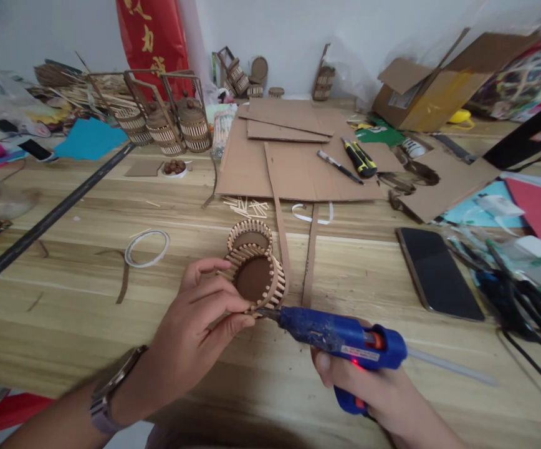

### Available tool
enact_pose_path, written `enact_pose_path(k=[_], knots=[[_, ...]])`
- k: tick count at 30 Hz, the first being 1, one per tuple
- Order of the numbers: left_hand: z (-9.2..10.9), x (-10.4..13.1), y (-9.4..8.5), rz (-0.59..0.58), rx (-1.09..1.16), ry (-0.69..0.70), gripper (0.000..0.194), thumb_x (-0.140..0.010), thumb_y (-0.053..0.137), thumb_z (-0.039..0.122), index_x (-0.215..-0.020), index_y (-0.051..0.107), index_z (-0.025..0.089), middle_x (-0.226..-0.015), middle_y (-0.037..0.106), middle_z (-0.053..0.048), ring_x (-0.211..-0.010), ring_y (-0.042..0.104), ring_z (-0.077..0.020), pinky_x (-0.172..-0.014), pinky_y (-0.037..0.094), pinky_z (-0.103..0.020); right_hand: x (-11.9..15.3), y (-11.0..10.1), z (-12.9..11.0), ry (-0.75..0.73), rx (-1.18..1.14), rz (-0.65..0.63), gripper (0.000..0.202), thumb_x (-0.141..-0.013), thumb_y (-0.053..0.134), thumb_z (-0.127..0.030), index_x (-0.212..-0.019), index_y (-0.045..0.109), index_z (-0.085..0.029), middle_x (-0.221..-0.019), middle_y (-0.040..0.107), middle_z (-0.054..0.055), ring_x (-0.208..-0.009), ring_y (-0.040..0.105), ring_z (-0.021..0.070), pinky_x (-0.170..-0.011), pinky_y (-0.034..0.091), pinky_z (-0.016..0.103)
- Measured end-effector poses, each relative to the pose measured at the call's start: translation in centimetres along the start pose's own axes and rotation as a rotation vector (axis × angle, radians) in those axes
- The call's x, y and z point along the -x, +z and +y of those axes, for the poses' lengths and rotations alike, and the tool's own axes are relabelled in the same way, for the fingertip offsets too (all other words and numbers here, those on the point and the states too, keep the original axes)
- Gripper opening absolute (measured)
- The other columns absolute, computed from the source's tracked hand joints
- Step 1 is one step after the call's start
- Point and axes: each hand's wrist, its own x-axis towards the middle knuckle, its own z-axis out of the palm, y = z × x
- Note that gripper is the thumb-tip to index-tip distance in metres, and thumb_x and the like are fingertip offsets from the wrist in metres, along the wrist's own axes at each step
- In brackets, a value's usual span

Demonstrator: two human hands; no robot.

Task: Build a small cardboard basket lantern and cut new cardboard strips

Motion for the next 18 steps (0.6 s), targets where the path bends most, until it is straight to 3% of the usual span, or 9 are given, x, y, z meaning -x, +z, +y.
enact_pose_path(k=[6,18], knots=[[0.04,0.04,-0.06,-0.008,-0.005,-0.001,0.009,-0.09,0.065,0.015,-0.081,0.063,0.016,-0.075,0.066,0.0,-0.086,0.06,-0.0177,-0.1,0.042,-0.04,0.2,0.15,-0.04,0.076,-0.027,0.038,0.046,-0.066,0.076,-0.061,-0.053,0.06,-0.019,-0.051,0.053,0.001,-0.049,0.048,0.0124,-0.045,0.037,0.025],[-0.05,-0.08,-0.14,0.005,0.0,0.007,0.005,-0.09,0.066,0.017,-0.085,0.066,0.018,-0.076,0.069,0.0,-0.084,0.061,-0.0174,-0.102,0.041,-0.042,0.28,-0.17,0.37,0.071,0.002,0.01,0.048,-0.07,0.073,-0.063,-0.056,0.058,-0.019,-0.052,0.051,0.0,-0.048,0.047,0.0123,-0.044,0.036,0.026]])
